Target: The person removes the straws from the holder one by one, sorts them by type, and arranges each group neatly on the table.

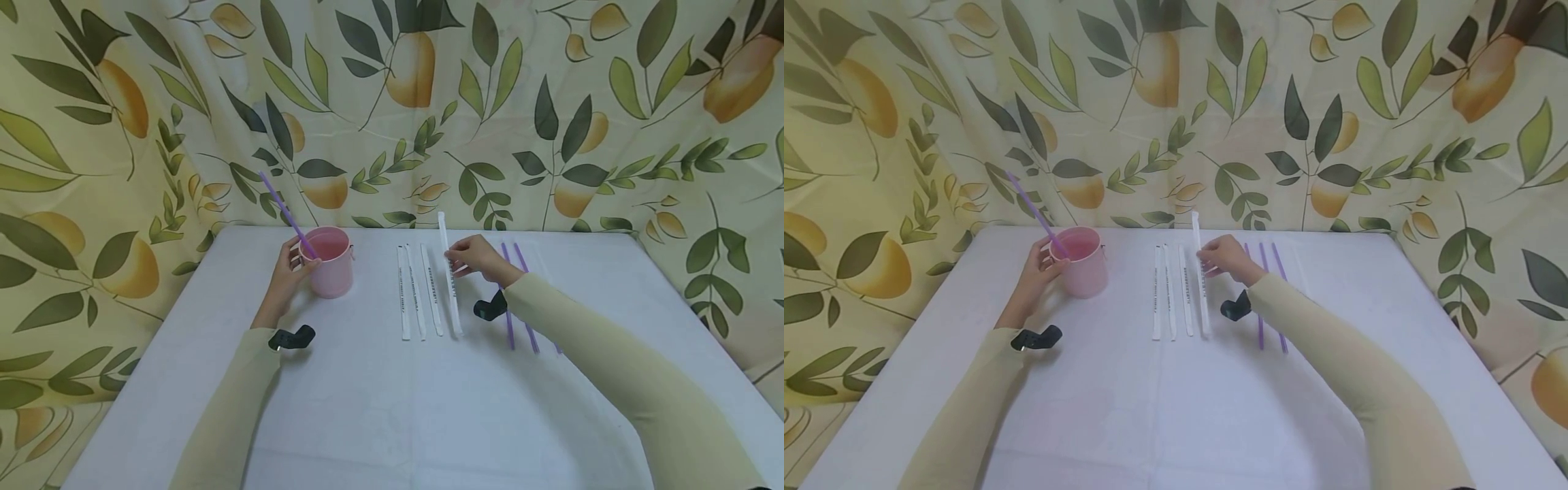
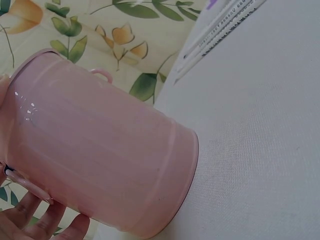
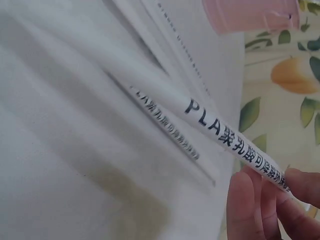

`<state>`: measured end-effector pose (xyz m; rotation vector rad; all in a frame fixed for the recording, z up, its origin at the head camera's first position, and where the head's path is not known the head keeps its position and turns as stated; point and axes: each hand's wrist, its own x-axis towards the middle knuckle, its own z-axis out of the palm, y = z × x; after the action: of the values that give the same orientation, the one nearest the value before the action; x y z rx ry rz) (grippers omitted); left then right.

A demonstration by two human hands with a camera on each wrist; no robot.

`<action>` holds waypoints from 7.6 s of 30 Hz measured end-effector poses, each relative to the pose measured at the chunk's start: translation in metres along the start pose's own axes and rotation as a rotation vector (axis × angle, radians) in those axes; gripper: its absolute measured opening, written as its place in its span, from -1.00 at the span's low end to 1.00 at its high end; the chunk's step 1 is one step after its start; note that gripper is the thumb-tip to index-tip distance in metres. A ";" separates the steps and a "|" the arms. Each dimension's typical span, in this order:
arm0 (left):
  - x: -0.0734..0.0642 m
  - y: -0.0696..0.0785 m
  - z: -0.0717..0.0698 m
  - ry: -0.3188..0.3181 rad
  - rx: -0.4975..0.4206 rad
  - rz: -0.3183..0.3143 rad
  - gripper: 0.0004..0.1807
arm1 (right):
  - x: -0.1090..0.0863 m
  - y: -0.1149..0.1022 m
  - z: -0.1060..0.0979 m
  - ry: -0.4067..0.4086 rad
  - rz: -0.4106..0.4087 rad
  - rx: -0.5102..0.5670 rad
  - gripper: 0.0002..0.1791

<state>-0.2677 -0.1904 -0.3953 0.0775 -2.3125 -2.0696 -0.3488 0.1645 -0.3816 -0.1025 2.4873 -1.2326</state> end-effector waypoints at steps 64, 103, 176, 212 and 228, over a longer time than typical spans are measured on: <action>0.019 -0.025 -0.004 0.022 0.021 0.012 -0.22 | 0.023 -0.052 -0.013 0.038 -0.108 -0.084 -0.70; 0.020 -0.024 -0.012 -0.048 0.078 -0.008 -0.10 | 0.055 -0.204 0.155 -0.079 -0.480 0.045 -0.69; -0.002 -0.007 -0.002 -0.034 0.157 -0.082 -0.13 | -0.067 -0.095 -0.100 0.234 -0.331 0.231 -0.83; 0.019 -0.040 -0.006 -0.004 0.200 -0.054 -0.10 | -0.044 0.140 -0.124 0.120 0.113 -0.078 -0.45; 0.019 -0.039 -0.005 0.000 0.185 -0.082 -0.10 | -0.036 0.146 -0.113 0.155 0.141 -0.118 -0.54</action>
<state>-0.2863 -0.2010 -0.4335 0.1800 -2.5359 -1.8827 -0.3405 0.3473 -0.4226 0.1423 2.6483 -1.0726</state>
